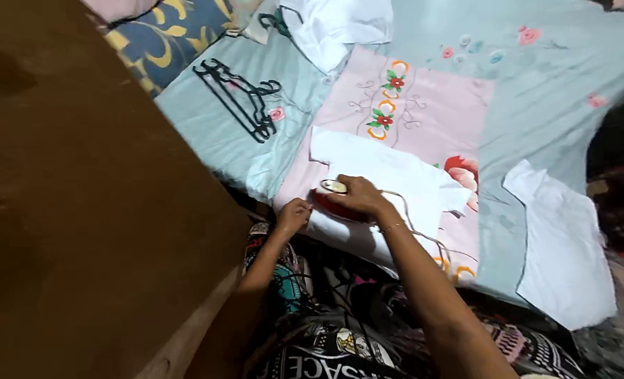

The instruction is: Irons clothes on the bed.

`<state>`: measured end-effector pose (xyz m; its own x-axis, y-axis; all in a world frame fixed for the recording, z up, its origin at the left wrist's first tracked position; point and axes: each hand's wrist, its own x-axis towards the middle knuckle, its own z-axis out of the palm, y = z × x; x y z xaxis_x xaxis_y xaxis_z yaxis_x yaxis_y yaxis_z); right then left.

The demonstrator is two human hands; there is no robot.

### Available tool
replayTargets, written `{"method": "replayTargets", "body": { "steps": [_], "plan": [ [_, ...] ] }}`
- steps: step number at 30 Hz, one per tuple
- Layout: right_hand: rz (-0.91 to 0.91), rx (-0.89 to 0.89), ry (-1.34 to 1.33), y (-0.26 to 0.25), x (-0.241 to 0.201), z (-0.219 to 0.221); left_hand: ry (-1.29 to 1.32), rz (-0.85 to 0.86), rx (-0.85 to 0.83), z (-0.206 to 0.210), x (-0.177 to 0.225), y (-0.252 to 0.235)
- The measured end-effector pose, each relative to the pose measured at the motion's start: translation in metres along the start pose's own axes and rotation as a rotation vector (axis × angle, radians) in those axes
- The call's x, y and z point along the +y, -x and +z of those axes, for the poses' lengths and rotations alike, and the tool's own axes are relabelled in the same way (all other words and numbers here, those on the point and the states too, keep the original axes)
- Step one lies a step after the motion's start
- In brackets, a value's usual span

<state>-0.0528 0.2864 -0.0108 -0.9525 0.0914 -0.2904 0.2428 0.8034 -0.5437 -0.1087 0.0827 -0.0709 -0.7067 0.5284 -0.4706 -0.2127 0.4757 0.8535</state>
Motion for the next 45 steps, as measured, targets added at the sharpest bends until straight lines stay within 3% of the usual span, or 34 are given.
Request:
{"method": "replayTargets", "body": {
  "steps": [5,9,13,17,19,23,27,35,40,45],
  "plan": [
    [-0.129,-0.205,0.051,0.024,-0.010,0.005,0.037,-0.032,0.149,-0.020,-0.013,0.014],
    [-0.144,-0.311,0.137,0.071,0.015,0.004,-0.158,0.141,0.244,-0.028,-0.003,0.021],
    [0.016,-0.059,0.132,0.124,0.062,0.007,-0.369,0.568,0.258,-0.004,0.004,-0.003],
    [0.424,0.248,0.020,0.147,0.092,0.003,-0.622,0.891,0.203,0.024,0.001,-0.048],
    [0.571,0.345,-0.001,0.142,0.101,-0.004,-0.694,0.892,0.218,0.031,-0.007,-0.065],
    [0.717,0.415,-0.043,0.109,0.106,-0.027,-0.713,0.923,0.413,0.039,-0.027,-0.076],
    [0.798,0.493,-0.082,0.058,0.120,-0.052,-0.697,0.972,0.521,0.045,-0.034,-0.080],
    [0.847,0.586,-0.170,-0.024,0.173,-0.095,-0.686,1.017,0.574,0.048,-0.039,-0.086],
    [0.801,0.519,-0.185,-0.021,0.168,-0.097,-0.689,1.016,0.578,0.049,-0.040,-0.085],
    [0.864,0.437,-0.167,0.038,0.151,-0.074,-0.668,1.000,0.540,0.048,-0.038,-0.082]
  ]
}}
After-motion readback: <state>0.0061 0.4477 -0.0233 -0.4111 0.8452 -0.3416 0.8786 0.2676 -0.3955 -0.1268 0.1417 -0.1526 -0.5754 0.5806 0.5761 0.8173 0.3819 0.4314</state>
